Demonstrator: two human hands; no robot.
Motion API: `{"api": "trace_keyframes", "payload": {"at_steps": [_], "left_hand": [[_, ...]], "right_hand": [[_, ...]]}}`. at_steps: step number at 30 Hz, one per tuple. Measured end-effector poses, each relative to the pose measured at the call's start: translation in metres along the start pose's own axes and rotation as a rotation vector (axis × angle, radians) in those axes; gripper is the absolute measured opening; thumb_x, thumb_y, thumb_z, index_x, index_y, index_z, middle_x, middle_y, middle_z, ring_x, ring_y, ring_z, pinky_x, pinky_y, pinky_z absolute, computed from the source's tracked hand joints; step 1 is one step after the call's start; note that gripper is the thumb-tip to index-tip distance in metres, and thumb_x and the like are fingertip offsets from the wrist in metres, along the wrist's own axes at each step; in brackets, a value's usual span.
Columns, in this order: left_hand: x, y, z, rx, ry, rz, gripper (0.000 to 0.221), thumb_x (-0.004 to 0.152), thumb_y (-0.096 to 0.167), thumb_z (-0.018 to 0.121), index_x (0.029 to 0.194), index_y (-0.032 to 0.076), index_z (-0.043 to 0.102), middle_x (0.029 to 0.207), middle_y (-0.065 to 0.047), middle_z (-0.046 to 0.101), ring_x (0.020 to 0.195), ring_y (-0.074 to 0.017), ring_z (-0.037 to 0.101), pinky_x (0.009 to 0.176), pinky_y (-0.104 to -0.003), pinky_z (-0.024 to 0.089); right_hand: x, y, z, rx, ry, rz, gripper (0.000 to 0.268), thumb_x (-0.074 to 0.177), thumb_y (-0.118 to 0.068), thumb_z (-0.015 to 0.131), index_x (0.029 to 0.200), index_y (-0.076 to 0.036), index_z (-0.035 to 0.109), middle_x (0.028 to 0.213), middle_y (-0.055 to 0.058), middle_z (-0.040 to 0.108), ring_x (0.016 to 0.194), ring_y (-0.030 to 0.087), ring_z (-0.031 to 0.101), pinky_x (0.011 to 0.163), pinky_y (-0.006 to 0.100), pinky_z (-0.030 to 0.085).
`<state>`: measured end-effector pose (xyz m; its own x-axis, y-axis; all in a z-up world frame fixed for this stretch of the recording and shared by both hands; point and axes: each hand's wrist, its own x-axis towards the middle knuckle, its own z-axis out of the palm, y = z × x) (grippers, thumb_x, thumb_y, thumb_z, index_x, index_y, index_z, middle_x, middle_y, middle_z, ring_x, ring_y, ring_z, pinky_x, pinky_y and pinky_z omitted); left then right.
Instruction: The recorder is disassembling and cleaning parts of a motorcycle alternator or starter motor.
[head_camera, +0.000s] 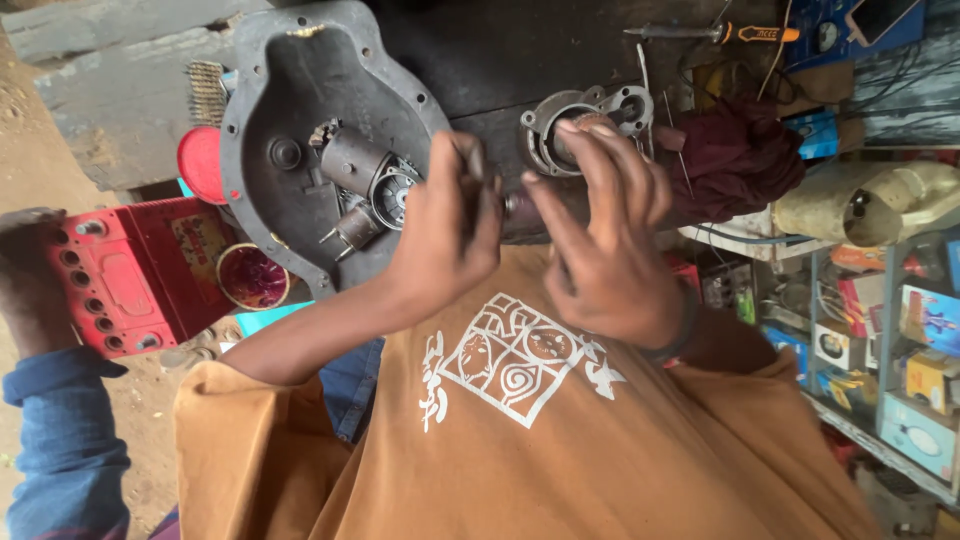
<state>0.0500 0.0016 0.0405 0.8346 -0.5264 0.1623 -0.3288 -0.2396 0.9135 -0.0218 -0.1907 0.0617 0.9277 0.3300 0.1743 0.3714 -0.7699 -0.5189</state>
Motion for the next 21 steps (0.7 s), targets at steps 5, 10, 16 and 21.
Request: {"api": "trace_keyframes", "payload": {"at_steps": [5, 10, 16, 21], "left_hand": [[0.007, -0.003, 0.008, -0.192, 0.107, -0.180, 0.023, 0.107, -0.005, 0.055, 0.115, 0.004, 0.035, 0.069, -0.005, 0.052, 0.064, -0.0058, 0.050, 0.051, -0.028, 0.038], [0.010, -0.003, 0.017, -0.172, 0.123, -0.201, 0.025, 0.105, -0.003, 0.057, 0.116, 0.004, 0.036, 0.063, -0.002, 0.045, 0.055, -0.0051, 0.042, 0.051, -0.025, 0.033], [0.019, -0.013, 0.026, -0.751, 0.094, -0.461, 0.027, 0.106, -0.002, 0.053, 0.119, 0.008, 0.033, 0.072, 0.000, 0.051, 0.061, -0.0044, 0.048, 0.050, -0.022, 0.037], [0.026, -0.004, 0.016, -0.910, 0.156, -0.560, 0.024, 0.104, 0.000, 0.051, 0.118, 0.009, 0.033, 0.070, 0.001, 0.047, 0.055, -0.0041, 0.041, 0.043, -0.021, 0.031]], "right_hand": [[-0.025, 0.002, 0.045, -0.288, 0.225, 0.142, 0.077, 0.098, -0.005, 0.071, 0.166, -0.012, 0.035, 0.165, 0.035, 0.014, 0.155, 0.050, 0.014, 0.118, 0.067, 0.019], [-0.027, 0.019, 0.060, -0.295, 0.351, 0.147, 0.074, 0.103, -0.008, 0.071, 0.165, -0.019, 0.031, 0.163, 0.035, 0.005, 0.151, 0.052, 0.007, 0.122, 0.070, 0.018], [-0.018, 0.044, 0.090, -0.400, 0.456, 0.131, 0.075, 0.103, -0.018, 0.072, 0.165, -0.024, 0.030, 0.164, 0.031, -0.001, 0.152, 0.056, 0.004, 0.121, 0.076, 0.018], [-0.025, 0.078, 0.118, -0.421, 0.500, 0.050, 0.080, 0.108, -0.022, 0.068, 0.169, -0.038, 0.018, 0.169, 0.030, -0.012, 0.151, 0.054, -0.003, 0.122, 0.075, 0.014]]}}
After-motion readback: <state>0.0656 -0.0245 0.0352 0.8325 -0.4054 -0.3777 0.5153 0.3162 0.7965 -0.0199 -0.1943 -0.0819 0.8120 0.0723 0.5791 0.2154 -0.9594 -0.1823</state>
